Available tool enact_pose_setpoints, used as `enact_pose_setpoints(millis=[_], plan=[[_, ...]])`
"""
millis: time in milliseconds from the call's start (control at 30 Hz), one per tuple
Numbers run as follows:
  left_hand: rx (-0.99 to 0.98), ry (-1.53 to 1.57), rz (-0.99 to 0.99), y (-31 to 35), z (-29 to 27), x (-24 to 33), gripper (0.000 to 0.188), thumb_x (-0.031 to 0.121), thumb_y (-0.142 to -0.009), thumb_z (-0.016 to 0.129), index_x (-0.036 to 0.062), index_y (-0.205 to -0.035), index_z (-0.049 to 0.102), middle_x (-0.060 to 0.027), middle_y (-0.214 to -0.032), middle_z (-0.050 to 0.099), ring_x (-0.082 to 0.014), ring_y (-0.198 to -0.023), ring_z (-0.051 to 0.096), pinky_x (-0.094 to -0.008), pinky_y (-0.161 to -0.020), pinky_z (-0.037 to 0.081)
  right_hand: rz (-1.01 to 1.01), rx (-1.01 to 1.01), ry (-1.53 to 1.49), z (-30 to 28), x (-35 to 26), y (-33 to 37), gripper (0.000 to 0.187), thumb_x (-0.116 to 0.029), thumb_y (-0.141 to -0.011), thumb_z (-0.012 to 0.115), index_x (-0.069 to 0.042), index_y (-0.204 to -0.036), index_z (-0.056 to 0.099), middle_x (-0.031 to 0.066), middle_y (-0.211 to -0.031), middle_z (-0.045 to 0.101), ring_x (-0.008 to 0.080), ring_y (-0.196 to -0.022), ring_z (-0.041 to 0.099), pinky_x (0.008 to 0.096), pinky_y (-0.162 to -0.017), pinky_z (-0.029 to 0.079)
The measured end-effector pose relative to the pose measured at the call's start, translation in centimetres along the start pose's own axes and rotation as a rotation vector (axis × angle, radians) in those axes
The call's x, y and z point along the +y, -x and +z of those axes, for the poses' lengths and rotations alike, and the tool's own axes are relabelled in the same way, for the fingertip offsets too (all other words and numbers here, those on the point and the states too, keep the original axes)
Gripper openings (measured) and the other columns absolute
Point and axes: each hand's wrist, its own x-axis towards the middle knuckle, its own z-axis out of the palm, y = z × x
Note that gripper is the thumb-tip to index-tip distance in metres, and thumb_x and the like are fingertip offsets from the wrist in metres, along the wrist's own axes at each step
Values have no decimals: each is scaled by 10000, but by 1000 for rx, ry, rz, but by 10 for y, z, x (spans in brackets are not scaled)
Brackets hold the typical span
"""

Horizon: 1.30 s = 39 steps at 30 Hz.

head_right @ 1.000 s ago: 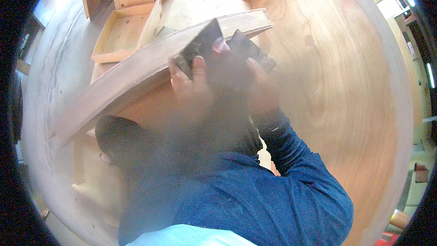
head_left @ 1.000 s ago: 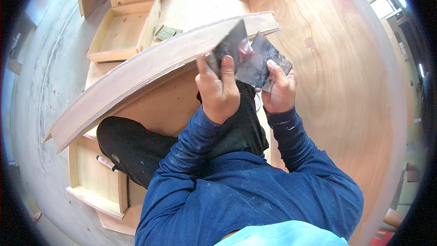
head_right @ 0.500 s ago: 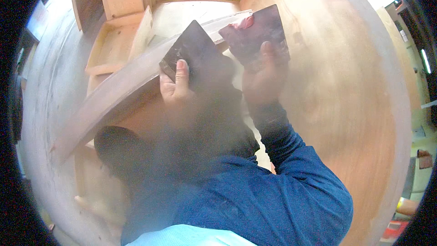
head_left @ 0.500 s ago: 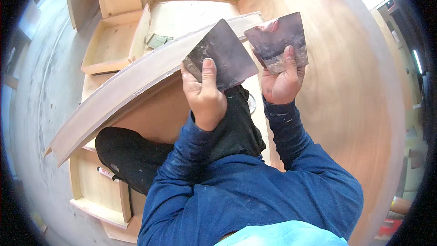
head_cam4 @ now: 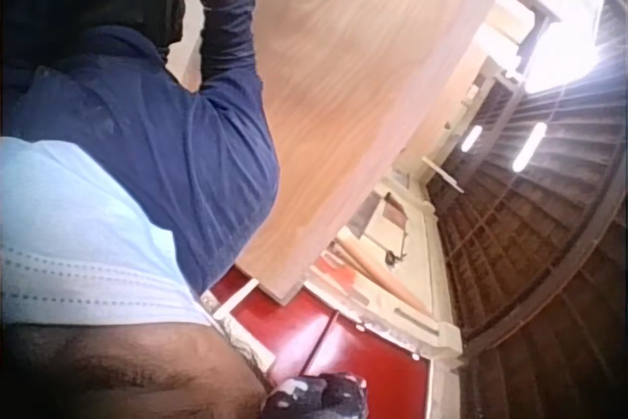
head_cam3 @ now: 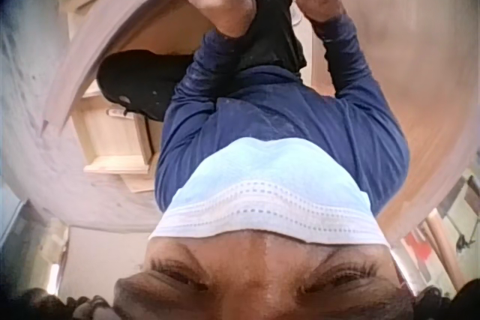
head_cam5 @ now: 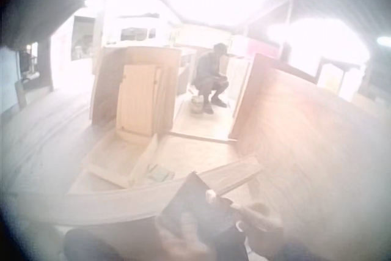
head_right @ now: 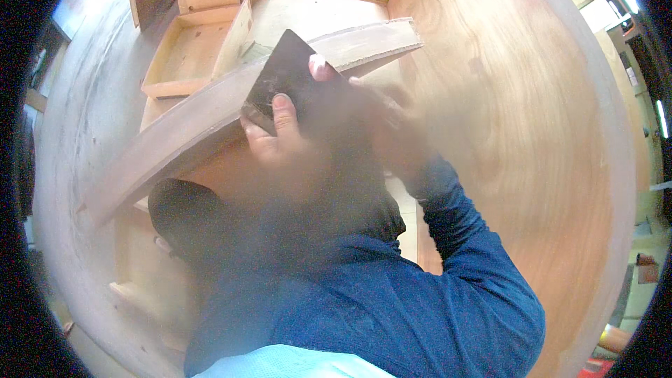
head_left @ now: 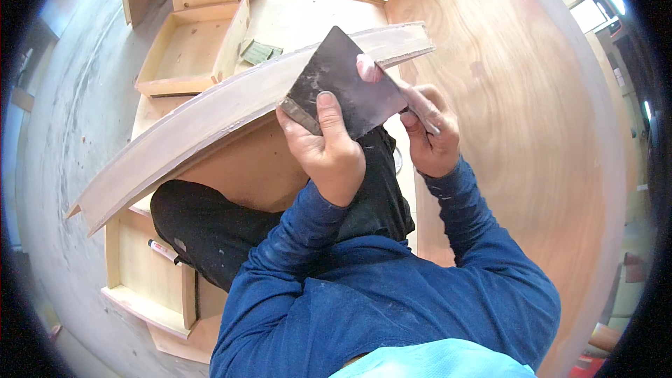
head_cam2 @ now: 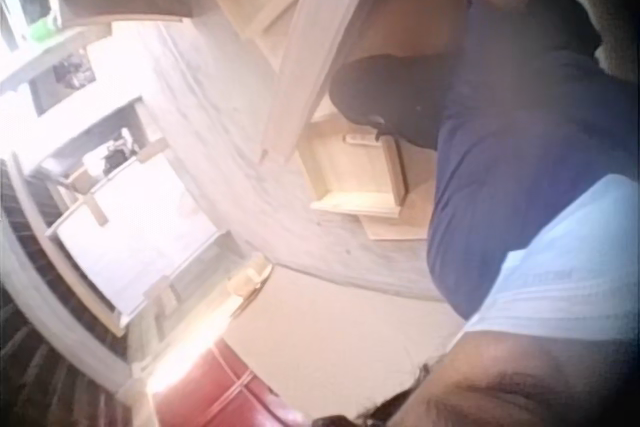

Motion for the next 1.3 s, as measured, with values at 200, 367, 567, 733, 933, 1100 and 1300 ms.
enact_pose_setpoints(millis=[200,367,567,733,933,1100,1300], plan=[[-60,248,20,-13,3,2,330,91,-980,564,-53,-1250,439,-121,-1125,598,-153,-1013,563,-269,-907,451,-118,-111,266,-50,24,-10,425,181,-780,584,-32,-1130,696,157,-1064,596,304,-1055,635,360,-879,527],[-129,-17,120,-6,1,3,322,93,-978,568,-58,-1235,447,-129,-1109,604,-155,-992,570,-275,-886,462,-308,-140,496,-42,-15,-26,382,89,-741,720,-99,-1072,749,141,-1090,586,356,-1127,606,418,-914,534],[-161,-93,179,-5,-1,13,307,97,-985,551,-67,-1227,456,-130,-1076,614,-162,-935,587,-278,-829,483,-363,-33,560,-42,-26,-34,372,7,-675,778,-119,-1026,765,129,-1069,593,346,-1065,622,433,-923,527],[-185,-108,130,-12,-4,7,301,100,-985,553,-67,-1220,466,-131,-1059,623,-160,-935,588,-276,-832,479,-368,-50,496,-36,-18,-35,394,1,-649,779,-128,-1021,768,119,-1054,603,332,-1076,622,431,-913,524],[-194,-141,193,-21,-11,4,288,104,-986,552,-66,-1207,479,-132,-1034,636,-160,-922,591,-285,-835,478,-390,66,433,-31,-22,-33,385,-13,-634,786,-123,-1003,771,116,-1039,608,334,-1063,630,440,-919,517],[-215,-208,220,-27,-14,7,289,111,-993,539,-66,-1212,474,-123,-1024,642,-159,-911,592,-283,-843,473,-390,59,372,-24,-14,-30,388,30,-619,782,-106,-983,773,131,-1035,611,332,-1048,635,441,-921,511],[-229,261,-123,-36,-11,15,324,59,-977,542,-41,-1275,466,-113,-1106,621,-162,-981,588,-286,-909,459,-316,75,130,-13,-18,-32,451,93,-659,751,-91,-1071,748,154,-1122,589,367,-1123,607,427,-936,509]])
